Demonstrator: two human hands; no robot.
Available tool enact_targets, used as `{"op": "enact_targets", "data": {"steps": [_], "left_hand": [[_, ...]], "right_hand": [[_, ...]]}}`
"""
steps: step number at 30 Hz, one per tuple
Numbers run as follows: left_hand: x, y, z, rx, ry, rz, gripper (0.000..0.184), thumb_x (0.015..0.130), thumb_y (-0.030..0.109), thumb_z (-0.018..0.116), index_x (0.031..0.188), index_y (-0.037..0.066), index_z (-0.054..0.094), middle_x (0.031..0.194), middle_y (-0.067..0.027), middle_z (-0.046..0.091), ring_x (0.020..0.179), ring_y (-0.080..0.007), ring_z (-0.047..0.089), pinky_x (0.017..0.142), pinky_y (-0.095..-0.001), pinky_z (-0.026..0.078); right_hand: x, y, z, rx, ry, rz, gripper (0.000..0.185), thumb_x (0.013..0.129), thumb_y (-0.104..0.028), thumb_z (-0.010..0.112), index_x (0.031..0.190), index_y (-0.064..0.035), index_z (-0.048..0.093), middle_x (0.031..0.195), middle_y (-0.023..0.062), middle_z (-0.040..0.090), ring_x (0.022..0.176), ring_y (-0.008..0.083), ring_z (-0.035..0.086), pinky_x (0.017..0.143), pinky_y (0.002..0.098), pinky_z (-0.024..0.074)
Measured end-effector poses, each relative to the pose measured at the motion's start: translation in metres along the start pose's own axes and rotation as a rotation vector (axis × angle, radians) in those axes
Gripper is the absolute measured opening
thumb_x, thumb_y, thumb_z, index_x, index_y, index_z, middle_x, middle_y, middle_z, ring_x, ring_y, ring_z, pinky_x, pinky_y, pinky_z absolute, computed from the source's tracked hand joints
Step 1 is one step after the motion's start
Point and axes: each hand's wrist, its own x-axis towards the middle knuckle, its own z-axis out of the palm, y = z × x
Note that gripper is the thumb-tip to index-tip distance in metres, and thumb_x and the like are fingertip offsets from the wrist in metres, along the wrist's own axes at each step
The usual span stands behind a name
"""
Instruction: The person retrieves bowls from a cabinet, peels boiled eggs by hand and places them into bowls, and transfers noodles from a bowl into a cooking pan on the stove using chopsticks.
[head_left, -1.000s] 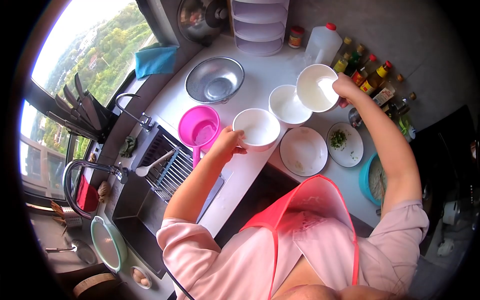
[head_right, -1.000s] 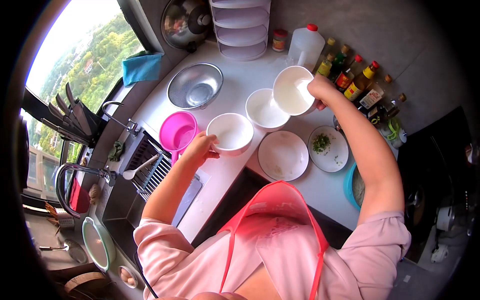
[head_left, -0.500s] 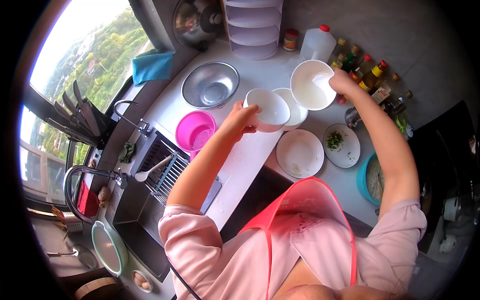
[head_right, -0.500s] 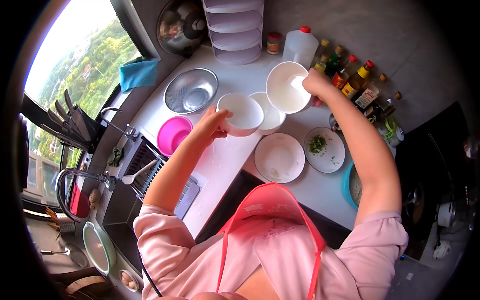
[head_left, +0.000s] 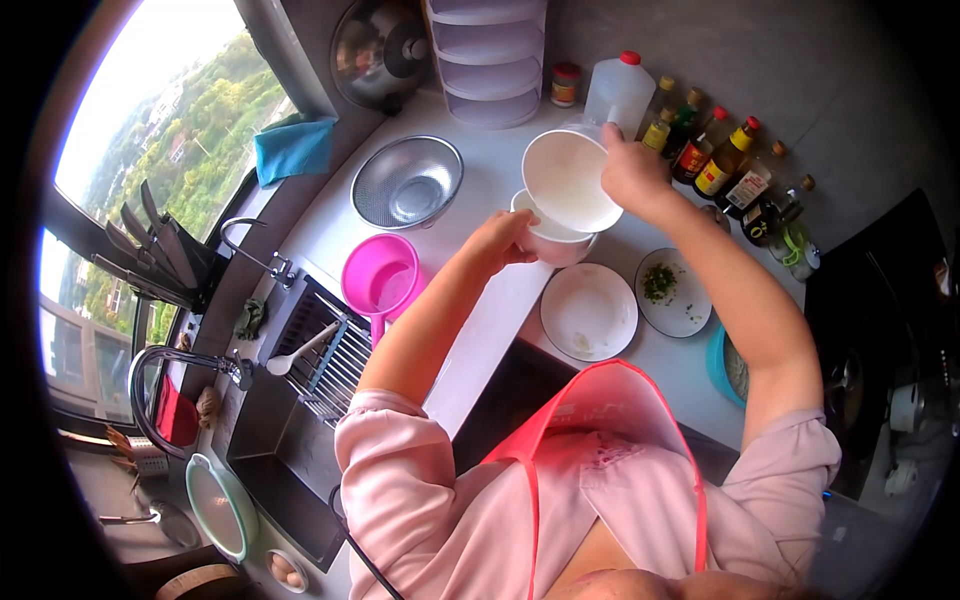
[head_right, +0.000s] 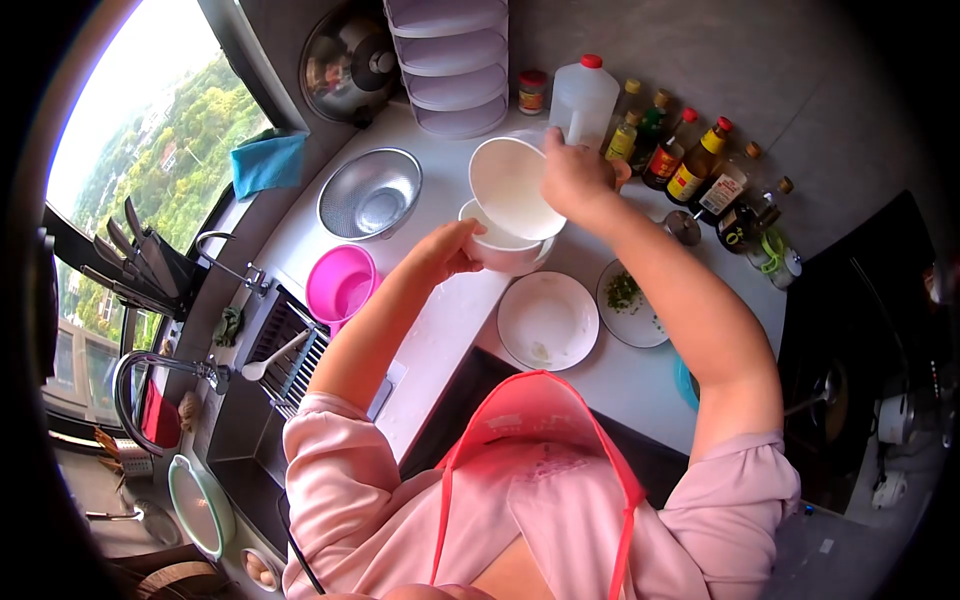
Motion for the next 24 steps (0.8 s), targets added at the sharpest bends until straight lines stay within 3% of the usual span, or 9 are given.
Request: {"op": "enact_targets", "data": {"steps": [1, 8, 10, 11, 14, 16, 20, 22, 24], "left_hand": [[0.001, 0.001, 0.0, 0.0, -0.039, 0.017, 0.032, 0.079, 0.022, 0.053, 0.101, -0.001, 0.05, 0.082, -0.0132, 0.055, 0.067, -0.0208, 0.057, 0.057, -0.028, 0.052], [0.008, 0.012, -0.003, 0.109, 0.049, -0.008, 0.041, 0.074, 0.029, 0.057, 0.103, 0.0, 0.049, 0.085, -0.012, 0.055, 0.069, -0.0197, 0.055, 0.058, -0.0266, 0.05], [0.003, 0.015, 0.0, 0.183, 0.245, 0.045, 0.051, 0.071, 0.031, 0.06, 0.109, 0.0, 0.045, 0.087, -0.0129, 0.055, 0.069, -0.0207, 0.055, 0.057, -0.027, 0.049], [0.004, 0.017, 0.0, 0.186, 0.242, 0.044, 0.051, 0.071, 0.031, 0.06, 0.109, 0.0, 0.045, 0.087, -0.0129, 0.055, 0.069, -0.0207, 0.055, 0.057, -0.027, 0.049], [0.009, 0.025, -0.003, 0.298, 0.267, 0.053, 0.058, 0.069, 0.031, 0.062, 0.113, 0.001, 0.041, 0.093, -0.0152, 0.054, 0.074, -0.0228, 0.056, 0.059, -0.0296, 0.05], [0.012, 0.031, -0.004, 0.419, 0.272, 0.046, 0.076, 0.063, 0.031, 0.066, 0.124, -0.002, 0.034, 0.112, -0.0227, 0.048, 0.09, -0.0289, 0.057, 0.061, -0.0362, 0.053], [0.002, 0.041, 0.009, 0.538, 0.342, 0.139, 0.072, 0.063, 0.031, 0.064, 0.124, 0.002, 0.038, 0.113, -0.0242, 0.046, 0.097, -0.0317, 0.055, 0.071, -0.0398, 0.052], [0.0, 0.042, 0.018, 0.922, 0.59, 0.28, 0.064, 0.066, 0.031, 0.061, 0.122, 0.006, 0.043, 0.113, -0.0244, 0.045, 0.102, -0.0356, 0.051, 0.081, -0.0412, 0.046], [-0.005, 0.043, 0.027, 1.01, 0.636, 0.343, 0.062, 0.067, 0.031, 0.061, 0.122, 0.007, 0.043, 0.111, -0.0238, 0.045, 0.104, -0.0365, 0.048, 0.083, -0.0421, 0.044]], "right_hand": [[-0.004, -0.003, 0.003, -0.013, 0.053, -0.037, 0.044, 0.075, -0.011, 0.047, 0.119, -0.0083, 0.04, 0.079, 0.0221, 0.061, 0.077, 0.0377, 0.061, 0.07, 0.0518, 0.0441], [-0.006, 0.003, 0.036, -0.124, 0.304, -0.158, 0.056, 0.073, -0.012, 0.052, 0.126, -0.0105, 0.036, 0.082, 0.0211, 0.058, 0.068, 0.0354, 0.06, 0.061, 0.0501, 0.0423], [-0.006, 0.007, 0.04, -0.115, 0.364, -0.166, 0.06, 0.072, -0.011, 0.052, 0.13, -0.0111, 0.034, 0.085, 0.021, 0.056, 0.068, 0.037, 0.058, 0.064, 0.0486, 0.0436], [-0.006, 0.009, 0.042, -0.115, 0.365, -0.162, 0.06, 0.072, -0.011, 0.052, 0.13, -0.0111, 0.034, 0.085, 0.021, 0.056, 0.068, 0.037, 0.058, 0.064, 0.0486, 0.0436], [-0.005, 0.018, 0.048, -0.016, 0.43, -0.195, 0.061, 0.072, -0.009, 0.052, 0.13, -0.0107, 0.034, 0.084, 0.0215, 0.056, 0.068, 0.0371, 0.058, 0.066, 0.0458, 0.0452], [-0.004, 0.023, 0.051, 0.004, 0.537, -0.239, 0.062, 0.071, -0.008, 0.053, 0.13, -0.01, 0.035, 0.084, 0.0206, 0.055, 0.068, 0.0373, 0.057, 0.064, 0.0434, 0.0469], [-0.004, 0.03, 0.057, 0.019, 0.623, -0.242, 0.061, 0.071, -0.007, 0.053, 0.129, -0.0099, 0.036, 0.086, 0.0193, 0.055, 0.069, 0.0364, 0.057, 0.063, 0.0432, 0.0474], [-0.007, 0.034, 0.059, 0.056, 0.638, -0.192, 0.061, 0.071, -0.006, 0.053, 0.13, -0.0104, 0.035, 0.089, 0.0172, 0.055, 0.073, 0.0355, 0.057, 0.063, 0.0425, 0.0477], [-0.01, 0.041, 0.061, 0.077, 0.643, -0.174, 0.06, 0.072, -0.006, 0.052, 0.129, -0.0104, 0.036, 0.091, 0.0169, 0.055, 0.076, 0.0352, 0.057, 0.064, 0.0424, 0.048]]}}
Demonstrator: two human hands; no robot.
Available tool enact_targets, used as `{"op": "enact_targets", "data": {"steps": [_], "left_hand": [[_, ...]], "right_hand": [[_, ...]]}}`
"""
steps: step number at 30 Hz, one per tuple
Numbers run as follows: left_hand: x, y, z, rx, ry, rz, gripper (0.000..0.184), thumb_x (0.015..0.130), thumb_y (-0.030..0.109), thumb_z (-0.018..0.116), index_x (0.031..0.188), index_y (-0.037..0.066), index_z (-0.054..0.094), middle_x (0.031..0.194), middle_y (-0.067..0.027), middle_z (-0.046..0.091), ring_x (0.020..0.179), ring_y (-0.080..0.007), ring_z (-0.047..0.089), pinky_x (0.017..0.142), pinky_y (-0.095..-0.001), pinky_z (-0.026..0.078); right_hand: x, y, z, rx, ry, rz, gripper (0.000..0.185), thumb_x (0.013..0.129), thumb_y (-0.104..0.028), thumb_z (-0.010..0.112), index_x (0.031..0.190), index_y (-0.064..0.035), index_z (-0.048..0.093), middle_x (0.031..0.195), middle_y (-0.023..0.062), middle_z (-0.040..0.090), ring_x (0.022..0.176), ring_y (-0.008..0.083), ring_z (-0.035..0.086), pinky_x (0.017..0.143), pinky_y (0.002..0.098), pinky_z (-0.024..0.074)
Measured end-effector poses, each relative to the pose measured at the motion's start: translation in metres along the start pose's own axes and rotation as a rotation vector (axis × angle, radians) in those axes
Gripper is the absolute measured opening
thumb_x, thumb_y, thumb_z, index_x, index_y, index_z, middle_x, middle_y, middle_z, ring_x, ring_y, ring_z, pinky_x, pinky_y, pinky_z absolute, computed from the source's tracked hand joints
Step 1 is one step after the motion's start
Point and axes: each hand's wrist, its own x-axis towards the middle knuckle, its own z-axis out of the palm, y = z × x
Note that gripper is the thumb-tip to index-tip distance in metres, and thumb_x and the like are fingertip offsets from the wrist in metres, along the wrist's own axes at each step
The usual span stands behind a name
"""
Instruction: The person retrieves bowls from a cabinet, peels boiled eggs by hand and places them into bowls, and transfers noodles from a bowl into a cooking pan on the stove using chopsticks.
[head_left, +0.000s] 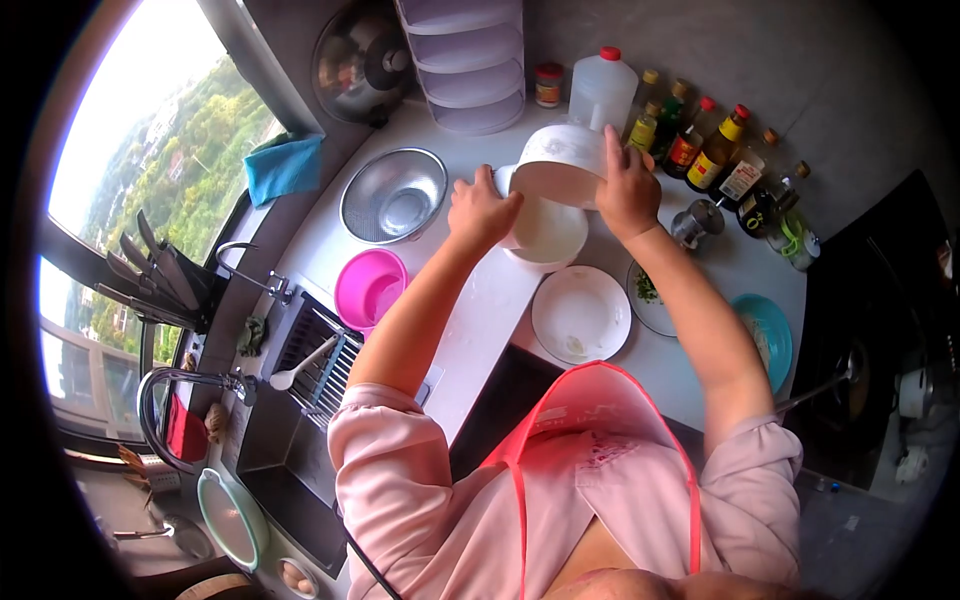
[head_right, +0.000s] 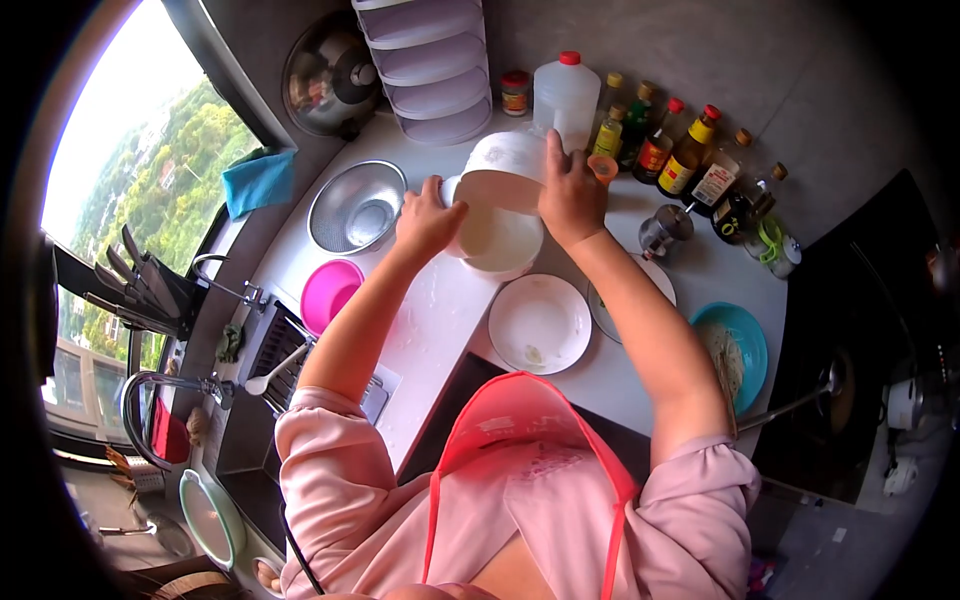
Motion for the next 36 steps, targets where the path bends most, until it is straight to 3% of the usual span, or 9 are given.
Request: {"op": "enact_targets", "data": {"steps": [11, 13, 20, 24, 26, 28, 30, 32, 36], "left_hand": [[-0.02, 0.014, -0.005, 0.245, 0.316, 0.406, 0.064, 0.065, 0.024, 0.062, 0.124, 0.013, 0.04, 0.102, -0.0191, 0.044, 0.097, -0.0348, 0.045, 0.076, -0.043, 0.044], [-0.022, 0.012, -0.005, 0.298, 0.399, 0.536, 0.068, 0.062, 0.02, 0.063, 0.125, 0.014, 0.04, 0.101, -0.0193, 0.044, 0.097, -0.0353, 0.045, 0.074, -0.0419, 0.045], [-0.03, -0.006, -0.006, 0.307, 0.535, 0.681, 0.072, 0.059, 0.016, 0.063, 0.127, 0.015, 0.04, 0.101, -0.0191, 0.044, 0.096, -0.0358, 0.045, 0.076, -0.0423, 0.045], [-0.045, -0.041, -0.007, 0.042, 0.522, 0.419, 0.063, 0.064, 0.018, 0.058, 0.124, 0.008, 0.042, 0.106, -0.0202, 0.047, 0.103, -0.0349, 0.043, 0.085, -0.0426, 0.04], [-0.044, -0.082, 0.009, -0.433, 0.559, 0.136, 0.062, 0.067, 0.018, 0.054, 0.125, 0.003, 0.039, 0.107, -0.0193, 0.048, 0.106, -0.0302, 0.044, 0.087, -0.0412, 0.039], [-0.057, -0.109, 0.021, -0.879, 0.389, -0.009, 0.052, 0.073, 0.018, 0.05, 0.12, -0.001, 0.04, 0.103, -0.0164, 0.051, 0.096, -0.025, 0.052, 0.076, -0.0372, 0.046], [-0.078, -0.113, 0.027, -0.926, 0.327, -0.135, 0.044, 0.076, 0.018, 0.049, 0.115, -0.002, 0.043, 0.101, -0.0153, 0.052, 0.088, -0.0231, 0.056, 0.067, -0.0341, 0.048], [-0.09, -0.118, 0.034, -0.975, 0.262, -0.26, 0.037, 0.079, 0.018, 0.048, 0.11, -0.002, 0.046, 0.099, -0.0142, 0.053, 0.079, -0.0212, 0.059, 0.057, -0.031, 0.05], [-0.092, -0.144, 0.059, -0.974, 0.333, -0.326, 0.024, 0.086, 0.017, 0.047, 0.099, -0.003, 0.05, 0.083, -0.013, 0.057, 0.061, -0.0202, 0.06, 0.045, -0.0294, 0.05]], "right_hand": [[-0.035, 0.016, -0.002, 0.143, 0.164, 0.098, 0.063, 0.071, -0.005, 0.056, 0.13, -0.0077, 0.033, 0.105, 0.0197, 0.052, 0.089, 0.037, 0.056, 0.069, 0.041, 0.0495], [-0.042, 0.015, -0.001, 0.267, 0.144, 0.164, 0.057, 0.076, -0.004, 0.052, 0.13, -0.008, 0.033, 0.115, 0.0183, 0.051, 0.1, 0.0371, 0.053, 0.08, 0.0414, 0.0464], [-0.049, 0.011, -0.002, 0.295, 0.134, 0.185, 0.056, 0.078, -0.006, 0.052, 0.131, -0.0084, 0.033, 0.113, 0.0182, 0.052, 0.099, 0.0372, 0.053, 0.078, 0.0416, 0.0465], [-0.048, 0.013, 0.004, 0.288, 0.101, 0.247, 0.056, 0.076, -0.006, 0.051, 0.129, -0.0087, 0.036, 0.109, 0.0197, 0.053, 0.096, 0.0378, 0.054, 0.077, 0.0413, 0.0466], [-0.045, 0.019, 0.009, 0.258, 0.077, 0.293, 0.055, 0.074, -0.006, 0.051, 0.128, -0.0077, 0.037, 0.105, 0.0211, 0.054, 0.093, 0.0383, 0.055, 0.075, 0.0416, 0.0469], [-0.04, 0.026, 0.01, 0.396, -0.011, 0.566, 0.052, 0.072, -0.001, 0.043, 0.123, -0.0056, 0.043, 0.105, 0.0235, 0.056, 0.094, 0.0382, 0.055, 0.078, 0.0415, 0.0456], [-0.037, 0.03, 0.005, 0.503, -0.006, 0.601, 0.046, 0.071, -0.002, 0.042, 0.117, -0.0034, 0.048, 0.105, 0.0246, 0.056, 0.096, 0.0379, 0.055, 0.081, 0.0407, 0.0437], [-0.033, 0.031, -0.005, 0.869, -0.212, 1.108, 0.039, 0.07, -0.002, 0.039, 0.107, 0.0022, 0.051, 0.088, 0.0201, 0.06, 0.064, 0.0294, 0.062, 0.049, 0.0371, 0.0521], [-0.052, 0.063, 0.002, 1.109, -0.341, 1.217, 0.035, 0.07, -0.003, 0.038, 0.101, 0.0083, 0.05, 0.079, 0.0187, 0.059, 0.05, 0.0238, 0.058, 0.037, 0.0317, 0.0494]]}}
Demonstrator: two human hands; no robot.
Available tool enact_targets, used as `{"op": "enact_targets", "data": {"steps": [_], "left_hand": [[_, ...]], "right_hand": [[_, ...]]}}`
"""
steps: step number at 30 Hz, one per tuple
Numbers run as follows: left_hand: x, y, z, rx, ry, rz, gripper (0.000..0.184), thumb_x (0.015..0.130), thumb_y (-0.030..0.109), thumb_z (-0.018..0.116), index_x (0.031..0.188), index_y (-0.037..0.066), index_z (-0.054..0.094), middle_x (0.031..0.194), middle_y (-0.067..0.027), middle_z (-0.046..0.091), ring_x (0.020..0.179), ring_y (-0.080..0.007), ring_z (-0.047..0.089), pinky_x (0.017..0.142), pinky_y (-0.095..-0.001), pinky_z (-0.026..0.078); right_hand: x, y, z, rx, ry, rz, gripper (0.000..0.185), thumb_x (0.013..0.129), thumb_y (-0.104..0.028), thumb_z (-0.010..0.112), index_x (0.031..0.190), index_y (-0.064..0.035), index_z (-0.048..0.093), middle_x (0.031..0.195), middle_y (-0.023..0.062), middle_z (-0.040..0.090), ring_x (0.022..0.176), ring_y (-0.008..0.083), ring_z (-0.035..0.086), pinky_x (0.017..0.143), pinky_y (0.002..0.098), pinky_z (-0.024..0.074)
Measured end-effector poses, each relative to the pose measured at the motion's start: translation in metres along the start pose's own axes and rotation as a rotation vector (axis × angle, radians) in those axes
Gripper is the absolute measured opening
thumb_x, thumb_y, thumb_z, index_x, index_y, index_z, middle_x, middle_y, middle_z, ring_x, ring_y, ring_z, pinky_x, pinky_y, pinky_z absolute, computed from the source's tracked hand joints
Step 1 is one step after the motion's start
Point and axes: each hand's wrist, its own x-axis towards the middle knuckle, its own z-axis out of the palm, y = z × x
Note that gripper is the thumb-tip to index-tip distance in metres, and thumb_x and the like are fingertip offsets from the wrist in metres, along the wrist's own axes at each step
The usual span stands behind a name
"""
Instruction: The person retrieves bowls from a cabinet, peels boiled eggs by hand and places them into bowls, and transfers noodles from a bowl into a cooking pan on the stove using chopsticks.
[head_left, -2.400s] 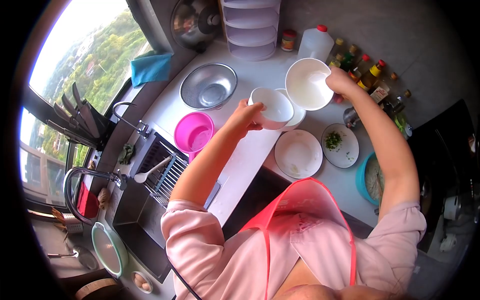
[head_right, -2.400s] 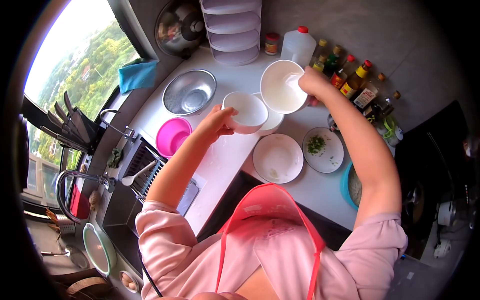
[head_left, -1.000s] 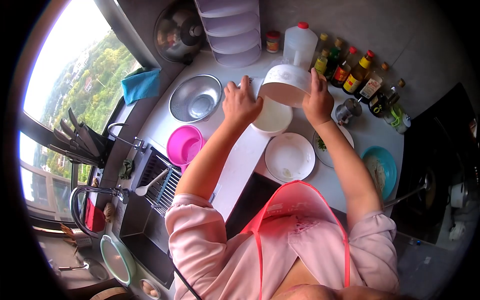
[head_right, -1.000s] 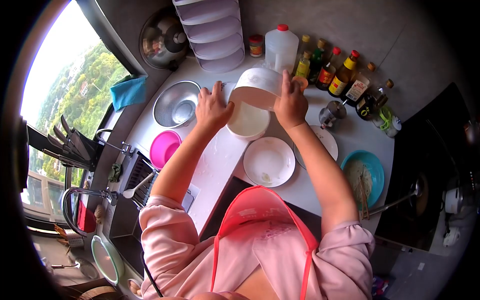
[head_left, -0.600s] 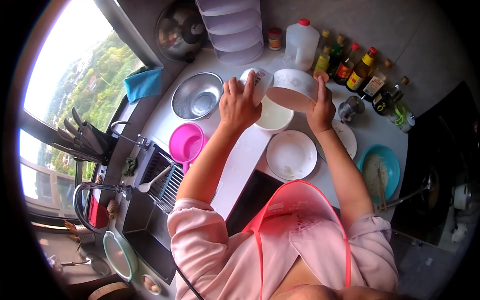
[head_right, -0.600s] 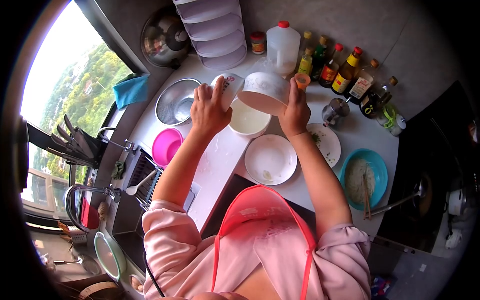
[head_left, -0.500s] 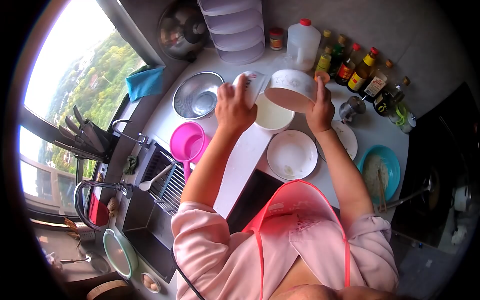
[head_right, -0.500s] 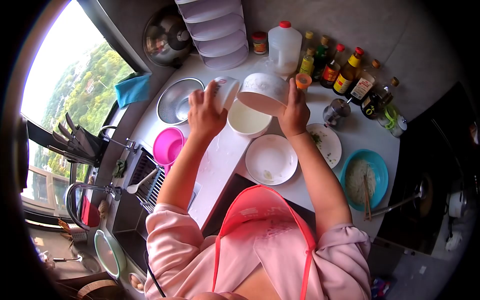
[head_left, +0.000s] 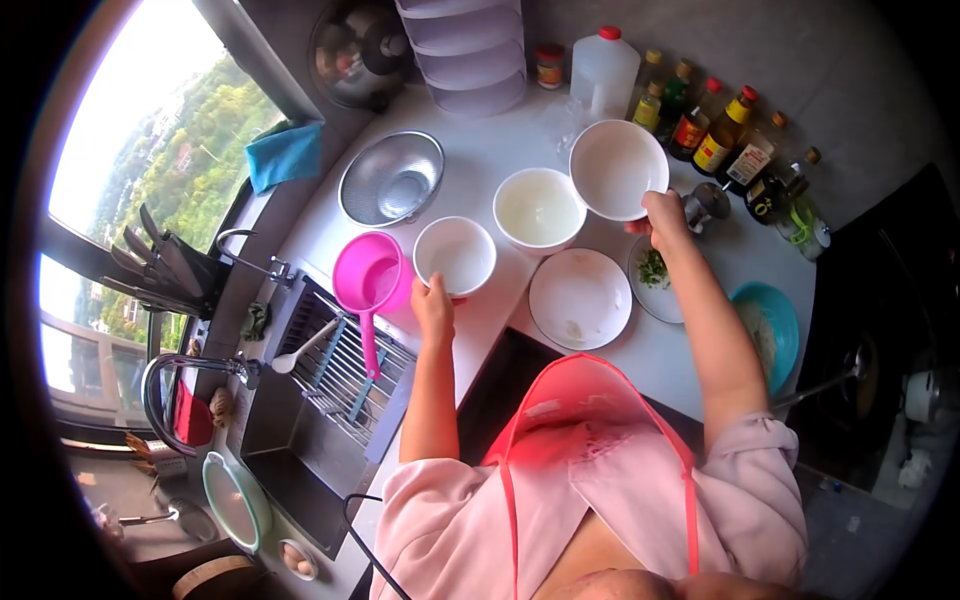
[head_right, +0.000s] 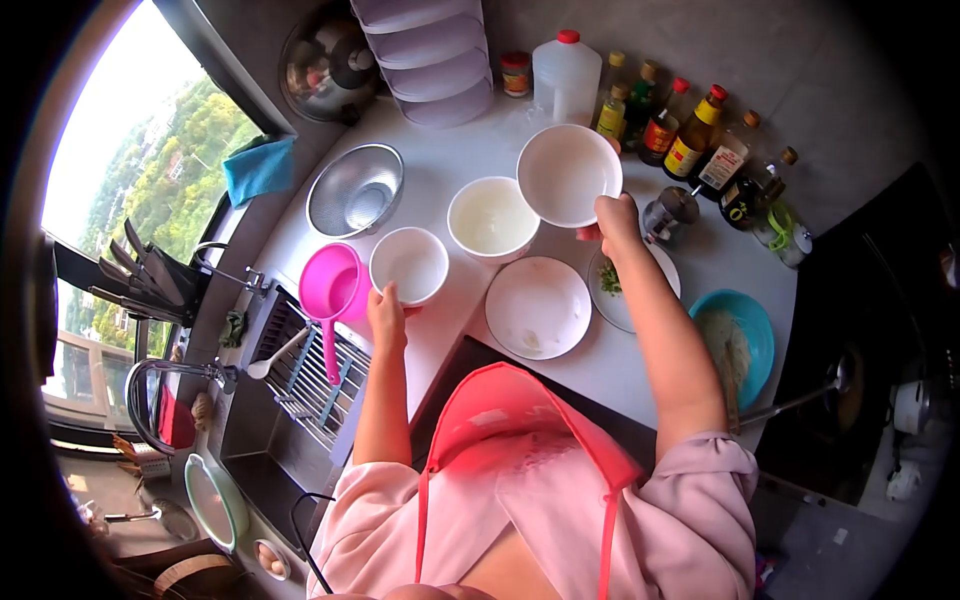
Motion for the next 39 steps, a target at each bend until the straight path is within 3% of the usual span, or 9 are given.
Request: {"op": "enact_targets", "data": {"steps": [6, 12, 14, 16, 18, 20, 26, 29, 39], "left_hand": [[0.014, -0.012, -0.008, 0.126, 0.079, 0.051, 0.034, 0.09, 0.024, 0.047, 0.095, -0.009, 0.052, 0.069, -0.0118, 0.058, 0.048, -0.0198, 0.057, 0.041, -0.0305, 0.049], [-0.012, -0.013, -0.015, -0.062, 0.076, -0.019, 0.035, 0.088, 0.026, 0.052, 0.107, -0.004, 0.049, 0.099, -0.0108, 0.054, 0.081, -0.0154, 0.056, 0.057, -0.0294, 0.05], [-0.036, -0.021, -0.018, 0.209, 0.116, 0.221, 0.031, 0.088, 0.024, 0.052, 0.109, 0.001, 0.048, 0.092, -0.0057, 0.053, 0.075, -0.0127, 0.053, 0.058, -0.0253, 0.047], [-0.063, -0.023, -0.007, 0.363, -0.081, 0.344, 0.03, 0.088, 0.021, 0.052, 0.11, 0.001, 0.047, 0.089, -0.0054, 0.054, 0.072, -0.0117, 0.053, 0.054, -0.0239, 0.044], [-0.087, 0.005, 0.026, 0.171, -0.435, -0.138, 0.032, 0.089, 0.023, 0.051, 0.111, 0.0, 0.046, 0.087, -0.0077, 0.057, 0.069, -0.0138, 0.056, 0.053, -0.0245, 0.044], [-0.082, 0.02, 0.063, -0.14, -0.544, -0.433, 0.035, 0.089, 0.024, 0.05, 0.113, -0.001, 0.043, 0.085, -0.0114, 0.059, 0.068, -0.0174, 0.06, 0.052, -0.0247, 0.044], [-0.021, 0.004, 0.12, -0.168, -0.476, -0.517, 0.042, 0.091, 0.025, 0.043, 0.121, -0.004, 0.036, 0.096, -0.0192, 0.058, 0.08, -0.0253, 0.062, 0.062, -0.03, 0.052], [0.0, -0.004, 0.129, -0.332, -0.574, -0.48, 0.043, 0.084, 0.008, 0.033, 0.118, -0.017, 0.03, 0.101, -0.0256, 0.054, 0.088, -0.035, 0.06, 0.074, -0.0376, 0.054], [-0.032, 0.053, 0.087, -0.303, -0.619, -0.584, 0.05, 0.075, -0.003, 0.032, 0.124, -0.013, 0.024, 0.116, -0.0312, 0.041, 0.103, -0.043, 0.051, 0.091, -0.0477, 0.046]], "right_hand": [[-0.005, 0.011, -0.036, 0.098, -0.055, 0.178, 0.031, 0.073, -0.005, 0.041, 0.096, 0.013, 0.048, 0.07, 0.0199, 0.058, 0.048, 0.025, 0.058, 0.04, 0.0322, 0.0519], [-0.034, 0.021, -0.069, 0.076, -0.046, 0.163, 0.03, 0.074, -0.005, 0.041, 0.096, 0.014, 0.048, 0.068, 0.0212, 0.059, 0.048, 0.0246, 0.06, 0.041, 0.0316, 0.0529], [-0.053, 0.025, -0.076, 0.096, -0.027, 0.17, 0.03, 0.074, -0.005, 0.041, 0.096, 0.0142, 0.048, 0.068, 0.022, 0.059, 0.048, 0.0246, 0.06, 0.041, 0.0312, 0.0526], [-0.063, 0.033, -0.087, 0.091, -0.038, 0.176, 0.032, 0.074, -0.006, 0.041, 0.097, 0.0144, 0.048, 0.068, 0.022, 0.059, 0.048, 0.0244, 0.06, 0.04, 0.0308, 0.052], [-0.072, 0.048, -0.095, 0.09, -0.047, 0.202, 0.033, 0.074, -0.007, 0.041, 0.098, 0.0149, 0.048, 0.068, 0.0221, 0.059, 0.048, 0.0251, 0.06, 0.04, 0.0313, 0.0516], [-0.085, 0.06, -0.101, 0.094, -0.03, 0.273, 0.033, 0.074, -0.008, 0.042, 0.097, 0.015, 0.047, 0.069, 0.0224, 0.059, 0.048, 0.0264, 0.06, 0.04, 0.0324, 0.0516], [-0.119, 0.089, -0.131, 0.058, -0.067, 0.38, 0.034, 0.073, -0.009, 0.044, 0.096, 0.0157, 0.047, 0.07, 0.0234, 0.058, 0.049, 0.0301, 0.059, 0.039, 0.0356, 0.0507], [-0.128, 0.08, -0.131, 0.044, -0.046, 0.356, 0.035, 0.073, -0.009, 0.045, 0.098, 0.0146, 0.046, 0.07, 0.0226, 0.058, 0.048, 0.0292, 0.059, 0.038, 0.0346, 0.0503], [-0.083, 0.055, -0.09, 0.007, -0.169, 0.265, 0.034, 0.074, -0.01, 0.044, 0.1, 0.013, 0.047, 0.071, 0.0203, 0.059, 0.045, 0.0251, 0.058, 0.038, 0.0324, 0.0505]]}}
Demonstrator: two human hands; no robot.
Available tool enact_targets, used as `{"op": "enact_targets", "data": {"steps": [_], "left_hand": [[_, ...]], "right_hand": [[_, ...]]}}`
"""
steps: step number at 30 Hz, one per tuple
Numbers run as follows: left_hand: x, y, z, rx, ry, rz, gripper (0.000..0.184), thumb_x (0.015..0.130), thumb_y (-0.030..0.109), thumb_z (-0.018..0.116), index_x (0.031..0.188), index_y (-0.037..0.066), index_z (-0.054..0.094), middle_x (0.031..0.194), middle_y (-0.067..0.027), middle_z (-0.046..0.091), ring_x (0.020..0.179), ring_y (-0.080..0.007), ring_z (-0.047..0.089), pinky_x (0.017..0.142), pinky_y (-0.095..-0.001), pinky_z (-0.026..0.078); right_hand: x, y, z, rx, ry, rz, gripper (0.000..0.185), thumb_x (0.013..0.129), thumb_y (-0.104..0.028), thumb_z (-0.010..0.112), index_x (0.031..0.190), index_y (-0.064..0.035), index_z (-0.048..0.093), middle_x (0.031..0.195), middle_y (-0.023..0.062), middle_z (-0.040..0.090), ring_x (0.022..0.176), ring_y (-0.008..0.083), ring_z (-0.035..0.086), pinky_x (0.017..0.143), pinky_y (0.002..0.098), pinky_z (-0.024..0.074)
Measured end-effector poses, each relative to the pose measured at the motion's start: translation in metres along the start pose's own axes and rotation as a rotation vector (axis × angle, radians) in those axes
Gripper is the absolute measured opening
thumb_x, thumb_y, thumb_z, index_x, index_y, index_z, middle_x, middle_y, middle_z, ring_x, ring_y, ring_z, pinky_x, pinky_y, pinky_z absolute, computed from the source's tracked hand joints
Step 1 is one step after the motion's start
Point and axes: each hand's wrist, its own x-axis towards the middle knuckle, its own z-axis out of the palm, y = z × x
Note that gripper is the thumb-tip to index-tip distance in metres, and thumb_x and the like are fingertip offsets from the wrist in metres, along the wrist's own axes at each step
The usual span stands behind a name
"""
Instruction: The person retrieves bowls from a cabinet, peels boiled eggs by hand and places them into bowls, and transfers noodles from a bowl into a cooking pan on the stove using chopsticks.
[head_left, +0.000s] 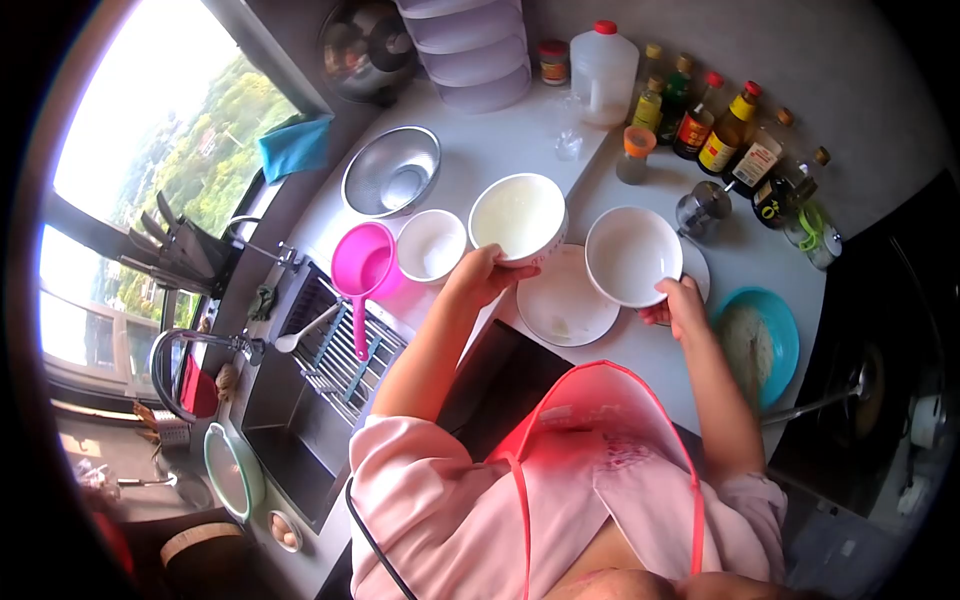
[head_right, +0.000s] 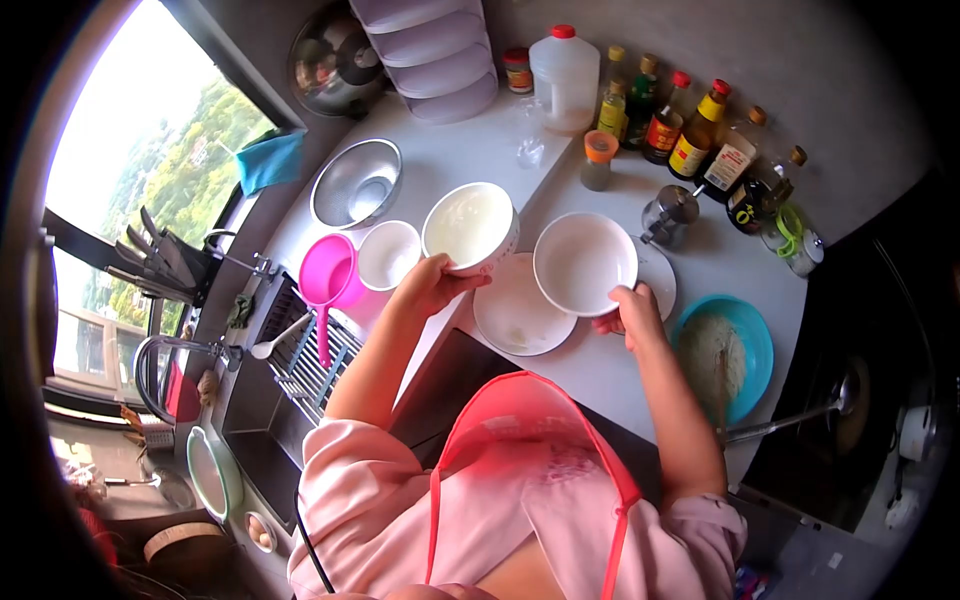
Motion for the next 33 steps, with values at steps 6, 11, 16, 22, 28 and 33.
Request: {"op": "enact_targets", "data": {"steps": [6, 11, 16, 22, 28, 33], "left_hand": [[-0.08, 0.001, -0.03, 0.054, -0.001, 0.046, 0.048, 0.075, -0.002, 0.035, 0.121, -0.013, 0.03, 0.114, -0.028, 0.046, 0.1, -0.0437, 0.053, 0.088, -0.0478, 0.047], [-0.149, -0.015, -0.055, -0.019, 0.175, 0.06, 0.048, 0.073, -0.004, 0.04, 0.12, -0.012, 0.034, 0.113, -0.0253, 0.049, 0.099, -0.0418, 0.054, 0.087, -0.048, 0.047], [-0.209, -0.036, -0.082, -0.015, 0.241, 0.165, 0.053, 0.069, -0.001, 0.044, 0.122, -0.001, 0.04, 0.111, -0.0169, 0.052, 0.098, -0.0285, 0.057, 0.074, -0.0424, 0.054], [-0.275, -0.052, -0.085, -0.048, 0.315, 0.255, 0.058, 0.067, 0.004, 0.048, 0.124, 0.001, 0.037, 0.109, -0.0162, 0.052, 0.094, -0.027, 0.058, 0.073, -0.0406, 0.054], [-0.331, -0.076, -0.092, -0.284, 0.427, 0.435, 0.058, 0.068, 0.005, 0.05, 0.123, -0.005, 0.035, 0.11, -0.0203, 0.052, 0.095, -0.0339, 0.057, 0.079, -0.0465, 0.051], [-0.379, -0.084, -0.106, -0.352, 0.634, 0.492, 0.054, 0.068, 0.006, 0.053, 0.12, -0.002, 0.04, 0.11, -0.017, 0.051, 0.098, -0.0323, 0.055, 0.083, -0.0484, 0.049]], "right_hand": [[0.068, -0.02, 0.051, -0.075, -0.096, -0.052, 0.037, 0.076, -0.011, 0.045, 0.098, 0.018, 0.039, 0.074, 0.0258, 0.057, 0.048, 0.0309, 0.059, 0.041, 0.0358, 0.0524], [0.111, -0.023, 0.097, -0.112, -0.212, 0.01, 0.031, 0.076, -0.014, 0.046, 0.093, 0.0117, 0.049, 0.069, 0.0223, 0.059, 0.05, 0.0292, 0.06, 0.041, 0.0361, 0.0517], [0.155, -0.01, 0.131, -0.051, -0.296, -0.05, 0.033, 0.075, -0.015, 0.048, 0.099, 0.0078, 0.052, 0.066, 0.0192, 0.06, 0.052, 0.0298, 0.061, 0.043, 0.0371, 0.0523], [0.171, -0.015, 0.145, -0.142, -0.365, 0.039, 0.037, 0.074, -0.017, 0.047, 0.099, 0.0106, 0.049, 0.072, 0.0186, 0.06, 0.057, 0.0263, 0.061, 0.044, 0.0319, 0.0527], [0.199, -0.011, 0.155, -0.137, -0.38, 0.024, 0.041, 0.079, -0.026, 0.048, 0.101, 0.0074, 0.05, 0.074, 0.0168, 0.061, 0.058, 0.0244, 0.062, 0.044, 0.0301, 0.052], [0.119, -0.036, 0.151, -0.531, -0.311, -0.112, 0.063, 0.079, -0.056, 0.053, 0.102, 0.0023, 0.053, 0.075, 0.011, 0.058, 0.061, 0.0215, 0.06, 0.047, 0.0298, 0.0484]]}}
